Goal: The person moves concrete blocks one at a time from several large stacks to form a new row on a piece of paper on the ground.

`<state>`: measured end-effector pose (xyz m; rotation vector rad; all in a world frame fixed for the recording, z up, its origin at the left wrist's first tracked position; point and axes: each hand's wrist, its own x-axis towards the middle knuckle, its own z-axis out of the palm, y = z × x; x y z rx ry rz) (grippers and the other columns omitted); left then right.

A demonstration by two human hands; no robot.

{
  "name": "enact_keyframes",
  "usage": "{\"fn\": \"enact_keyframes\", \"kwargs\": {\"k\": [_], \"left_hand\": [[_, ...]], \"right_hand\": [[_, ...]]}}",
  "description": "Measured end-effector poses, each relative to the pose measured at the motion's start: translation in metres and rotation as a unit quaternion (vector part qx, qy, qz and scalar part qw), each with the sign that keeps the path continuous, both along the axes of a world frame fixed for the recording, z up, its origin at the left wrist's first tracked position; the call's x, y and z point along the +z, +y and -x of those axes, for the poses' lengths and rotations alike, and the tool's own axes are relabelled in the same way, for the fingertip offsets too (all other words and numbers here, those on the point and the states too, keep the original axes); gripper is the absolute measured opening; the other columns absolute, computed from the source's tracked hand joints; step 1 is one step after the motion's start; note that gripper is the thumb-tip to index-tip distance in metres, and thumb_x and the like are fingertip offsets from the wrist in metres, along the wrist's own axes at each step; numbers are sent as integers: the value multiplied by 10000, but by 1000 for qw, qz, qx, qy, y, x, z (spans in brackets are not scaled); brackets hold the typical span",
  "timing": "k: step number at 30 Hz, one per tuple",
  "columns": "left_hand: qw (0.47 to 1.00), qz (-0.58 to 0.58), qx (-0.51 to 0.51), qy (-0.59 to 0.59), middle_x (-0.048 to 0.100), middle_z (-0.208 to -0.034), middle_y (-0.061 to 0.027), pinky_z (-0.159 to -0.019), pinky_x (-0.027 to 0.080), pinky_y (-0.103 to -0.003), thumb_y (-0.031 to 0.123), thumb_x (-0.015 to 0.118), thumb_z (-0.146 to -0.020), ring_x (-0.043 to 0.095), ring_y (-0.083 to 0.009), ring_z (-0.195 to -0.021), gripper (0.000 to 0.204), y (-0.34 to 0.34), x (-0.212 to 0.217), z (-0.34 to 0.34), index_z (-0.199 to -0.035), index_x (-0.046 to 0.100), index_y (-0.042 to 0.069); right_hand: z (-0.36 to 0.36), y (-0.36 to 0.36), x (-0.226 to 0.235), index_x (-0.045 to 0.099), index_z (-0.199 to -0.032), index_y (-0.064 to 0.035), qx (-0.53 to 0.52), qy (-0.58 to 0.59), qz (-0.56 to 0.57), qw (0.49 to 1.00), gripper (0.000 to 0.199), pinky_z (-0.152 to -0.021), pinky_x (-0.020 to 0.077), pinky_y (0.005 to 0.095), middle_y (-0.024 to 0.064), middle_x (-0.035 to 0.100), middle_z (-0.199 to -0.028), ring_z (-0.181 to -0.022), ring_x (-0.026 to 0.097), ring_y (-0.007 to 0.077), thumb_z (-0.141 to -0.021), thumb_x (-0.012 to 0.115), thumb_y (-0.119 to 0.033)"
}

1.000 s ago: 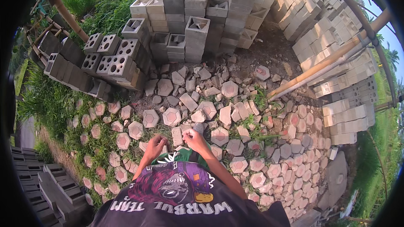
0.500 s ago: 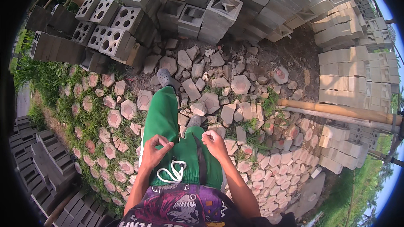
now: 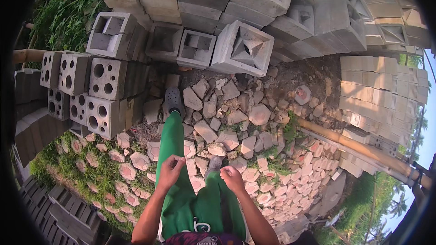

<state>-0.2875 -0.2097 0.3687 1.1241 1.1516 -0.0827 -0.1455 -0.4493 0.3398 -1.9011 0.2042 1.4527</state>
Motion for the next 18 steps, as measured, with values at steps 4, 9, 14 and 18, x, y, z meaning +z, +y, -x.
{"fn": "enact_keyframes", "kwargs": {"k": [4,9,14,18], "left_hand": [[984,143,94,42,626,-906,-22,-697,445,-256,288,582,-923,579,-93,-795,223,99,-63,-30,-928,603,66],[954,258,134,77,609,-1054,-32,-775,450,-332,356,569,-900,587,-148,-913,355,178,-185,-53,-1120,543,79],[967,221,78,100,621,-972,-31,-702,462,-318,317,604,-876,601,-161,-822,307,225,-318,-88,-1049,575,66],[963,229,119,79,480,-660,37,-469,341,-219,244,653,-861,470,-69,-541,208,231,-319,-180,-770,521,112]], "right_hand": [[-8,90,-46,579,-1029,-11,24,-61,-25,998,250,-668,474,255,50,631,-862,-770,591,117,-934,578,-241],[-43,231,-78,597,-1000,-21,136,-149,-13,979,272,-741,504,332,95,667,-888,-823,646,199,-910,581,-277],[-105,349,-119,596,-956,-28,177,-225,-35,957,241,-745,511,399,153,675,-867,-837,657,311,-866,589,-252],[-187,395,-173,578,-1065,-42,242,-287,67,924,287,-829,494,452,199,657,-993,-958,624,366,-849,563,-230]]}}
